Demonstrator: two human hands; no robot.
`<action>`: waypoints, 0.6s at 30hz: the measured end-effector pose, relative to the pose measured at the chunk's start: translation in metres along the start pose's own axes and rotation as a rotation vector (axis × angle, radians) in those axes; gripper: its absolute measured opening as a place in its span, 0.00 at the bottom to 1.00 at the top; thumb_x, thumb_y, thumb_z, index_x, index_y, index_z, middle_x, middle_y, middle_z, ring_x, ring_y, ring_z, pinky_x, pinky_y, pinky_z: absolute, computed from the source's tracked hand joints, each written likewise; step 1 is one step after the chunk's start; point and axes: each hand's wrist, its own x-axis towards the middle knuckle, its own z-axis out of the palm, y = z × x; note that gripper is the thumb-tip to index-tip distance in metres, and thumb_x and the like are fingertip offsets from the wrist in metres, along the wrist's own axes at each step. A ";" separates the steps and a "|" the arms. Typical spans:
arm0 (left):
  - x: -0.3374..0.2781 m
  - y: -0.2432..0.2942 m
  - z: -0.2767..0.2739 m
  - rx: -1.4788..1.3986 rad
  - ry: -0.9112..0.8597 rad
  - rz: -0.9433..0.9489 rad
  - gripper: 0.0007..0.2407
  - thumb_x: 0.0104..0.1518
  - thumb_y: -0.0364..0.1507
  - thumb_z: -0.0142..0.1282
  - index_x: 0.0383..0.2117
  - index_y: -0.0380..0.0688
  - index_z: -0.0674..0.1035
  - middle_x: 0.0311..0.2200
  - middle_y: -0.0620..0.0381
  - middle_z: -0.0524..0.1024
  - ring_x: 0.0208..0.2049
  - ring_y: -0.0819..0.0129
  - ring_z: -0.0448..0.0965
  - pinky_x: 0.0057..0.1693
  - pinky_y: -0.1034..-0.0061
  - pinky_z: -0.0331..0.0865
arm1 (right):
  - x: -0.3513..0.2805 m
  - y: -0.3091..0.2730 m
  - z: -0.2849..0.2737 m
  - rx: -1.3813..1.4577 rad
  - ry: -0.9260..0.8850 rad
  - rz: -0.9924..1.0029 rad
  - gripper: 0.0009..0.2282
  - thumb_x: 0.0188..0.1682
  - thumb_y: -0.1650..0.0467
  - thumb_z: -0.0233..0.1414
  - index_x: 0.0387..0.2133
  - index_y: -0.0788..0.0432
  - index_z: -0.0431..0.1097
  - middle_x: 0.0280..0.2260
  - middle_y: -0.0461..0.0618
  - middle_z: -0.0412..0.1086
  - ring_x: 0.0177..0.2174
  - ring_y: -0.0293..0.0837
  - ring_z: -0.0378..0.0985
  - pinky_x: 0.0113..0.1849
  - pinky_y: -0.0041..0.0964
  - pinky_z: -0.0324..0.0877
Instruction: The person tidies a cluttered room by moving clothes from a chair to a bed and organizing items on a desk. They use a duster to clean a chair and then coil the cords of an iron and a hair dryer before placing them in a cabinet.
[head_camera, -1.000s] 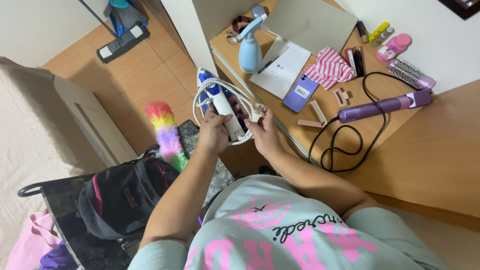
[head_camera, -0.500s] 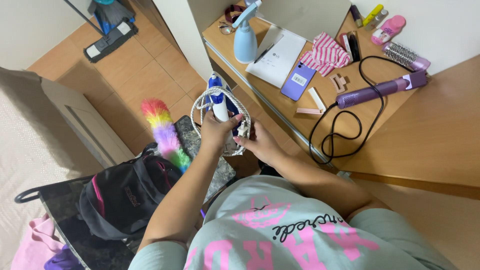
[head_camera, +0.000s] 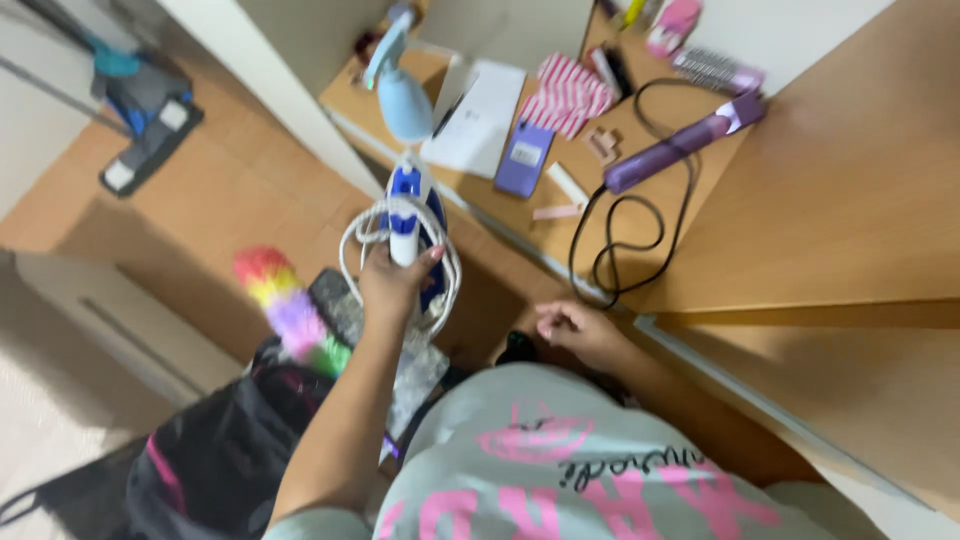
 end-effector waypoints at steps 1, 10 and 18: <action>-0.001 0.008 0.003 0.032 0.002 0.035 0.21 0.46 0.33 0.74 0.41 0.34 0.78 0.29 0.56 0.81 0.23 0.73 0.79 0.29 0.78 0.75 | -0.012 0.002 -0.002 -0.092 0.023 0.026 0.20 0.50 0.73 0.56 0.56 0.65 0.66 0.44 0.48 0.74 0.43 0.35 0.75 0.46 0.29 0.70; 0.005 0.003 0.013 0.139 -0.177 0.091 0.20 0.46 0.32 0.74 0.41 0.35 0.78 0.29 0.56 0.80 0.20 0.72 0.76 0.27 0.79 0.71 | -0.092 -0.113 0.013 -0.386 0.404 -0.237 0.17 0.50 0.73 0.57 0.54 0.59 0.70 0.37 0.45 0.76 0.33 0.35 0.74 0.37 0.30 0.73; -0.007 -0.001 -0.003 0.075 -0.450 0.191 0.15 0.46 0.28 0.74 0.34 0.34 0.80 0.26 0.57 0.79 0.21 0.75 0.76 0.28 0.80 0.71 | -0.153 -0.161 0.057 -0.469 1.099 -0.319 0.09 0.53 0.73 0.57 0.45 0.60 0.75 0.36 0.49 0.77 0.33 0.39 0.78 0.36 0.32 0.74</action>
